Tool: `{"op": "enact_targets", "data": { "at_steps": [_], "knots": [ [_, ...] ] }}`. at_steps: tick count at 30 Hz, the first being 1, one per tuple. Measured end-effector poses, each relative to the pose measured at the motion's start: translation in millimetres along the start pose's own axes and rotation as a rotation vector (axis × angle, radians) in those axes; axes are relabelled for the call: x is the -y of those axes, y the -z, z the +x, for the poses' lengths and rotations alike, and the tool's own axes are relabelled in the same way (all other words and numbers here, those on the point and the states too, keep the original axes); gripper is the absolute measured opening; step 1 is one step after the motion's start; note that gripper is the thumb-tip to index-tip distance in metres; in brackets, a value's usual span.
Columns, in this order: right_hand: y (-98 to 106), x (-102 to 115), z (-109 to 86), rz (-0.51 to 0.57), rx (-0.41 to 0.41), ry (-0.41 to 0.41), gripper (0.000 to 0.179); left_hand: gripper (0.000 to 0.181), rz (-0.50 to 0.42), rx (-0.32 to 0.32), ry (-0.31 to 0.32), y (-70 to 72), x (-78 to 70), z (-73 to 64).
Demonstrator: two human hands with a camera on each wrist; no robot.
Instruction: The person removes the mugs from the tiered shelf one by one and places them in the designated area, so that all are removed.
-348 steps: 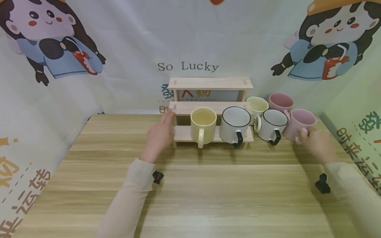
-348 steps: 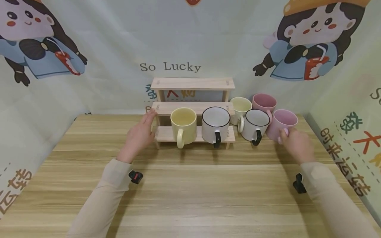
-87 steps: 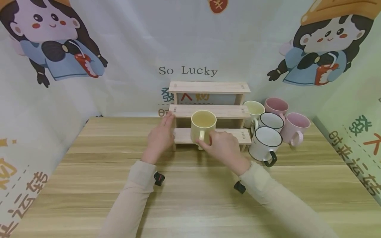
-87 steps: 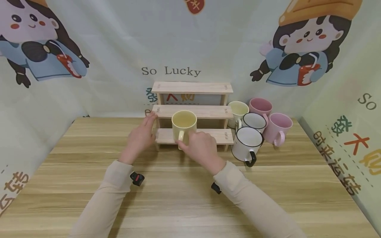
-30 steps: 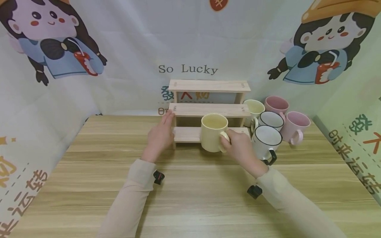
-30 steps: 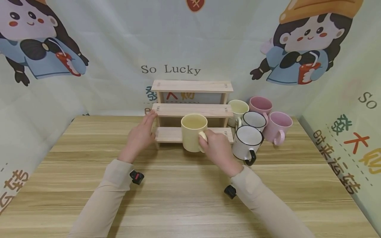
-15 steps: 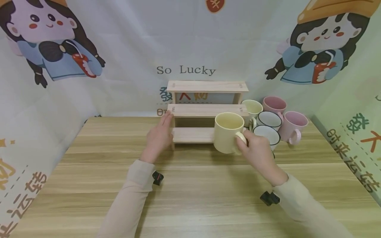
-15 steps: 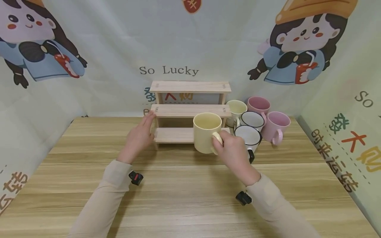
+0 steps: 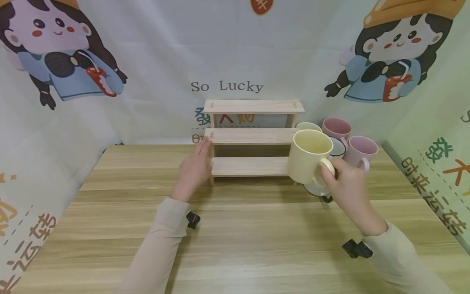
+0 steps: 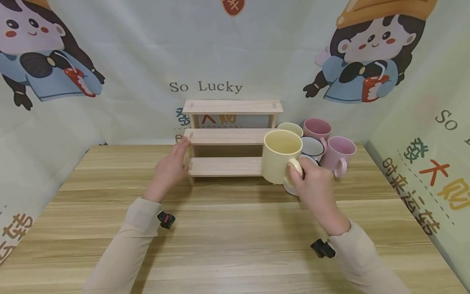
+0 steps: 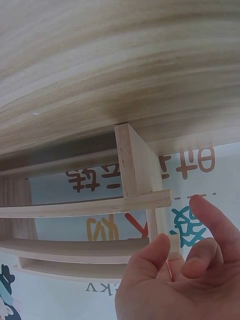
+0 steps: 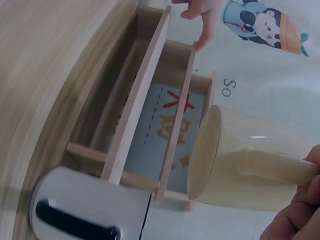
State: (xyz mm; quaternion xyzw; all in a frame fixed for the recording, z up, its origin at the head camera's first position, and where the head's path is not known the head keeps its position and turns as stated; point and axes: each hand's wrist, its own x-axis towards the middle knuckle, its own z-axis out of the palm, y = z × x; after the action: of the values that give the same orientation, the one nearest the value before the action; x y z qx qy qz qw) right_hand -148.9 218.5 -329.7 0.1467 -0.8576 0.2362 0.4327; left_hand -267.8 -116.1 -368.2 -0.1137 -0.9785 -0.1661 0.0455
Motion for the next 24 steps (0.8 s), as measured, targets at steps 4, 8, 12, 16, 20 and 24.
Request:
{"op": "enact_targets", "data": {
  "at_steps": [4, 8, 12, 16, 20, 24],
  "knots": [
    [12, -11, -2.9, -0.048, -0.021, -0.016, 0.026, 0.073, 0.001, -0.007, 0.004, 0.6, 0.3, -0.5],
    [24, -20, -6.8, -0.073, -0.049, -0.060, 0.023, 0.073, 0.007, -0.020, 0.000, 1.1, 0.6, -0.9],
    [35, -29, -11.1, -0.094, -0.077, -0.085, 0.023, 0.073, 0.006, -0.019, 0.001, 0.9, 1.8, -0.5],
    [44, -40, -15.9, -0.130, -0.110, -0.096, 0.022, 0.073, 0.010, -0.015, 0.006, 0.2, 2.7, -0.1],
    [50, -53, -24.4, -0.170, -0.145, -0.099, 0.024, 0.073, 0.014, -0.011, 0.003, -0.1, 1.8, -0.4],
    [57, -65, -33.3, -0.210, -0.157, -0.088, 0.032, 0.073, 0.011, -0.010, 0.002, -0.6, 0.7, -0.2]
  ]
}}
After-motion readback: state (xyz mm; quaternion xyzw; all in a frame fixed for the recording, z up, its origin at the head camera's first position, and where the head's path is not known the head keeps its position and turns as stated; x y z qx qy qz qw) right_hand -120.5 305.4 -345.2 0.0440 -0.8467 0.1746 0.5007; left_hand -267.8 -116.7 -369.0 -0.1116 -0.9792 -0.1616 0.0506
